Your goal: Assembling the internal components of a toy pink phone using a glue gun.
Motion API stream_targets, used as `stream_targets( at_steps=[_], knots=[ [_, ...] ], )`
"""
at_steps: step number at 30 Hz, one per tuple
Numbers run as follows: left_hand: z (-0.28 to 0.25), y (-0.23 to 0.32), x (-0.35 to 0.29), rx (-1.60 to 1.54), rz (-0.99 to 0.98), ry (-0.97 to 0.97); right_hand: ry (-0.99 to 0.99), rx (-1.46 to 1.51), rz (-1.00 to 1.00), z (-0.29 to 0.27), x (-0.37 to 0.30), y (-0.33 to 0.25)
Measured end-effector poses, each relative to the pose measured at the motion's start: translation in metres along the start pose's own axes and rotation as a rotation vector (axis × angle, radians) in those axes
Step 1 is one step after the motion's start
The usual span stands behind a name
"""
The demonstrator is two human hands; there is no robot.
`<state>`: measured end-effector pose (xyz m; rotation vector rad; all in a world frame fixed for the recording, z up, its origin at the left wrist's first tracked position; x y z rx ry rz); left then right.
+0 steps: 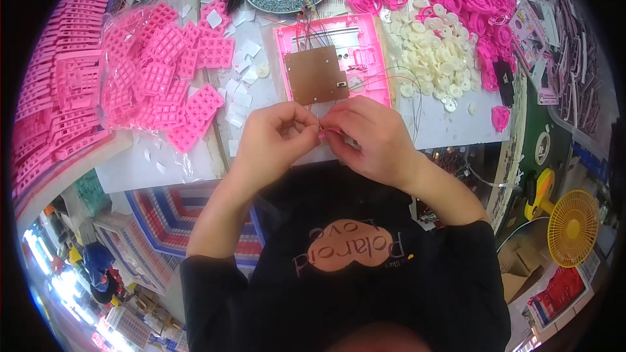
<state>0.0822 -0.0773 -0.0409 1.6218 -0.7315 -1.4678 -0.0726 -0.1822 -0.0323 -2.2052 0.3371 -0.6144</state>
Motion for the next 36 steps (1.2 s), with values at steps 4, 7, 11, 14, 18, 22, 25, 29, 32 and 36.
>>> stream_targets(
  at_steps=[4, 7, 11, 14, 18, 22, 25, 29, 32, 36],
  knots=[
    [0.001, -0.001, -0.001, -0.015, -0.006, 0.005, 0.013, -0.003, 0.004, 0.002, -0.002, -0.001],
    [0.002, 0.003, -0.002, -0.067, -0.033, 0.003, -0.003, 0.015, 0.008, 0.002, -0.001, 0.0],
    [0.003, 0.004, -0.004, -0.085, -0.06, -0.007, 0.025, 0.028, 0.004, 0.003, -0.002, 0.0],
    [0.005, 0.004, -0.004, -0.068, -0.048, -0.004, -0.002, 0.034, 0.04, 0.001, -0.002, -0.002],
    [0.005, 0.004, -0.003, -0.042, -0.052, -0.003, 0.015, 0.045, 0.034, 0.0, -0.002, -0.001],
    [0.007, -0.001, -0.003, 0.023, 0.028, 0.016, 0.042, 0.117, 0.072, 0.003, -0.004, 0.001],
    [0.008, -0.003, -0.003, 0.045, 0.041, 0.018, 0.026, 0.154, 0.107, 0.002, -0.004, 0.003],
    [0.009, -0.002, -0.004, 0.096, 0.066, 0.038, 0.005, 0.154, 0.121, 0.002, -0.004, 0.004],
    [0.011, -0.001, -0.004, 0.11, 0.079, 0.056, -0.012, 0.165, 0.125, 0.001, -0.004, 0.002],
    [0.014, 0.003, -0.005, 0.147, 0.108, 0.071, 0.003, 0.039, 0.027, 0.0, -0.004, 0.001]
  ],
)
Point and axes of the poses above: each hand's wrist, its own x-axis towards the middle knuckle, its own z-axis out of the palm, y = z × x, the point moved 3 cm from there along x, towards the middle knuckle, and after that the axes turned 3 degrees about -y, right-handed, at the moved point
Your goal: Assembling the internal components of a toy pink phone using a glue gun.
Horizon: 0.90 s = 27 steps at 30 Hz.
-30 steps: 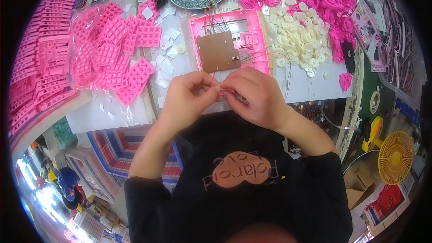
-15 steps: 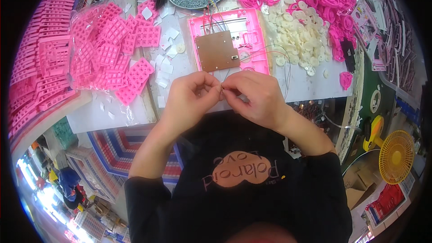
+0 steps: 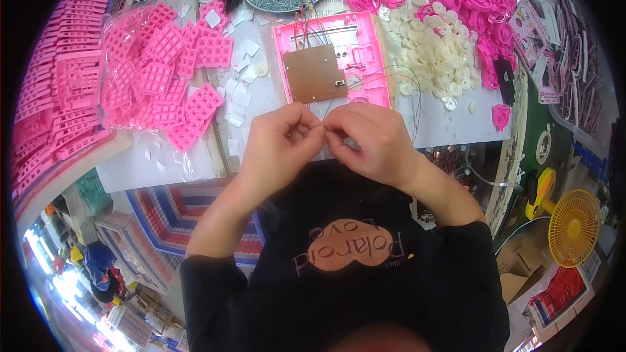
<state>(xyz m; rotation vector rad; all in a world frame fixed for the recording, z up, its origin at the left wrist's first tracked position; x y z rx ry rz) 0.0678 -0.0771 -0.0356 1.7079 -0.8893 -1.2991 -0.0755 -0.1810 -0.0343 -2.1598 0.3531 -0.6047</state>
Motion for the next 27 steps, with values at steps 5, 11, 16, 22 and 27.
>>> stream_targets(
  at_steps=[5, 11, 16, 22, 27],
  knots=[
    [0.003, 0.005, 0.001, 0.092, 0.074, 0.001, -0.012, 0.254, 0.218, 0.0, -0.005, 0.005],
    [0.005, 0.003, 0.001, 0.049, 0.061, 0.04, -0.008, 0.312, 0.322, -0.001, -0.008, 0.006],
    [0.003, 0.004, 0.0, 0.024, 0.036, 0.065, 0.007, 0.201, 0.184, -0.002, -0.008, 0.0],
    [0.004, 0.001, -0.001, 0.008, 0.04, 0.043, 0.049, 0.093, 0.11, 0.0, -0.01, -0.005],
    [0.004, 0.001, -0.001, 0.006, 0.041, 0.046, 0.039, 0.119, 0.1, -0.001, -0.008, -0.004]
  ],
)
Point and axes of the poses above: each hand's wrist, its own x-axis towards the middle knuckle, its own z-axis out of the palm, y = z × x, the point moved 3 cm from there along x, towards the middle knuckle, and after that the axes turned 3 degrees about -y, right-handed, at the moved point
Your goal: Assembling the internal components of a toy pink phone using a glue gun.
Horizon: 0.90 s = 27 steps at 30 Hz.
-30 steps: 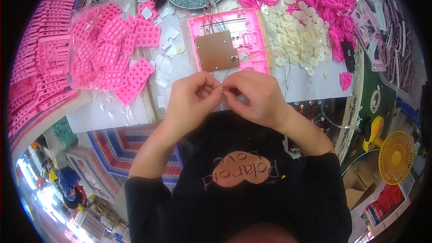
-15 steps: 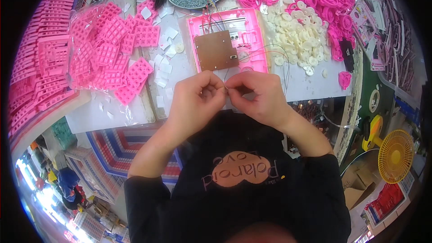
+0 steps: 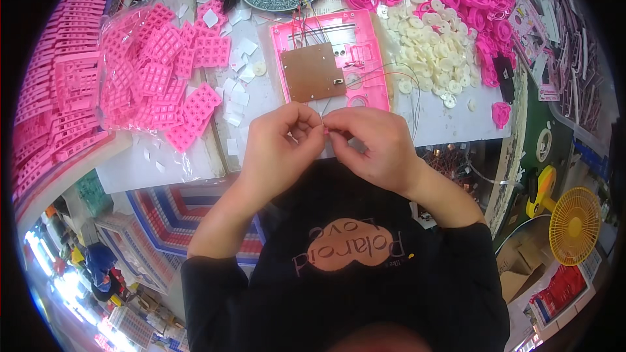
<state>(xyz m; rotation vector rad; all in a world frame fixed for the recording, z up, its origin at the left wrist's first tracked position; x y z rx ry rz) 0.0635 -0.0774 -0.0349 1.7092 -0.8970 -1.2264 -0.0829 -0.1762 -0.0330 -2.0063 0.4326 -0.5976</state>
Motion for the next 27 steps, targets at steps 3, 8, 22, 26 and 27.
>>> stream_targets(
  at_steps=[3, 8, 22, 26, 27],
  knots=[
    [0.0, 0.0, 0.001, 0.021, 0.017, 0.003, 0.014, 0.007, -0.005, 0.0, 0.0, 0.001],
    [0.001, 0.003, -0.001, 0.024, 0.034, 0.035, 0.014, -0.078, -0.067, -0.001, 0.002, 0.002],
    [0.005, 0.005, 0.0, 0.09, 0.107, 0.036, -0.032, 0.353, 0.324, -0.002, 0.0, 0.011],
    [0.006, 0.006, 0.0, 0.074, 0.12, 0.048, -0.018, 0.364, 0.322, -0.002, 0.0, 0.01],
    [0.005, 0.006, 0.0, 0.074, 0.125, 0.051, -0.01, 0.355, 0.305, -0.002, 0.0, 0.008]
  ],
)
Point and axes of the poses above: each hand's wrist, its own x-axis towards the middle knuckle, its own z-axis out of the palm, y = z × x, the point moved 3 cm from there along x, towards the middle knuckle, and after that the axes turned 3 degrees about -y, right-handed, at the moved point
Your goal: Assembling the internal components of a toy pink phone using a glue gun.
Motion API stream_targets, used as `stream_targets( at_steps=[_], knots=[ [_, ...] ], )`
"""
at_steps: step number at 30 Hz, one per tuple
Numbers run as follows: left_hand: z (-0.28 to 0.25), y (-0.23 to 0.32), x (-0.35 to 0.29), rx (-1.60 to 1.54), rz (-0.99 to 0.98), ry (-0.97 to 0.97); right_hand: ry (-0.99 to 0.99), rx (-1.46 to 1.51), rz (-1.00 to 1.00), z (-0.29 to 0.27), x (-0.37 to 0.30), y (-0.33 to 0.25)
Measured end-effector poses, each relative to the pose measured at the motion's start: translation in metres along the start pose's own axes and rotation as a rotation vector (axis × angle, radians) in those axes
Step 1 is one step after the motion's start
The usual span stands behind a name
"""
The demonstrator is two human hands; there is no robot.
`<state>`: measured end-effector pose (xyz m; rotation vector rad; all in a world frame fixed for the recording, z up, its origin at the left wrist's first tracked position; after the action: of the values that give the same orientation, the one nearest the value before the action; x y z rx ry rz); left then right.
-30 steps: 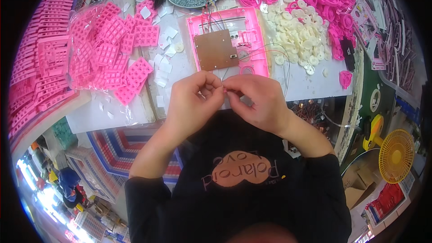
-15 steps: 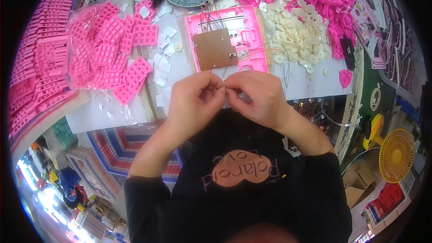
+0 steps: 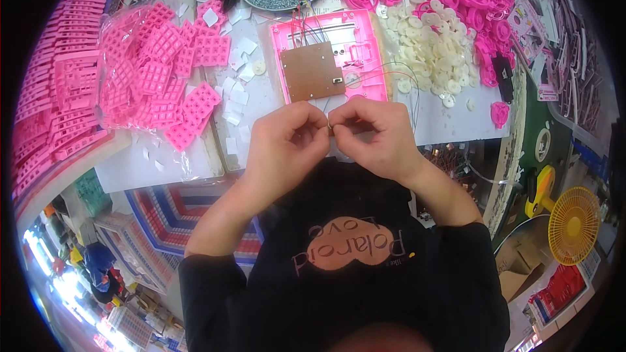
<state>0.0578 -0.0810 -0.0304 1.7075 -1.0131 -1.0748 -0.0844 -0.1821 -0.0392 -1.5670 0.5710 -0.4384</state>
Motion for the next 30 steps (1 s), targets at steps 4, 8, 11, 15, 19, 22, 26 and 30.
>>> stream_targets(
  at_steps=[4, 8, 11, 15, 19, 22, 26, 30],
  knots=[
    [0.0, -0.001, 0.0, -0.014, -0.012, 0.0, 0.011, -0.035, -0.013, 0.0, -0.002, -0.002],
    [0.0, 0.0, 0.0, -0.014, 0.001, -0.006, 0.003, 0.02, 0.038, 0.001, -0.003, 0.003],
    [-0.004, -0.001, 0.001, 0.042, -0.062, -0.026, 0.044, -0.144, -0.044, 0.0, -0.003, -0.003],
    [-0.015, 0.0, 0.015, 0.092, -0.165, -0.134, 0.113, -0.409, -0.43, 0.006, -0.002, -0.003],
    [-0.023, 0.001, 0.018, -0.169, -0.308, -0.23, 0.114, -0.449, -0.448, 0.007, 0.0, -0.002],
    [-0.024, -0.001, 0.019, -0.122, -0.232, -0.258, 0.098, -0.431, -0.38, 0.005, 0.002, -0.001],
    [-0.028, -0.005, 0.026, -0.108, -0.289, -0.303, 0.063, -0.369, -0.254, 0.003, 0.002, 0.001],
    [-0.026, -0.003, 0.024, 0.015, -0.165, -0.265, 0.062, -0.363, -0.249, 0.002, 0.003, 0.0]
  ],
)
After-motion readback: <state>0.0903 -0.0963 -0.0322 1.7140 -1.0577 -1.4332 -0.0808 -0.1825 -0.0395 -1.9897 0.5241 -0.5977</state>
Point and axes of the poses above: each hand's wrist, its own x-axis towards the middle knuckle, its own z-axis out of the palm, y = z × x, the point moved 3 cm from there along x, towards the middle knuckle, and after that the axes turned 3 degrees about -y, right-handed, at the moved point
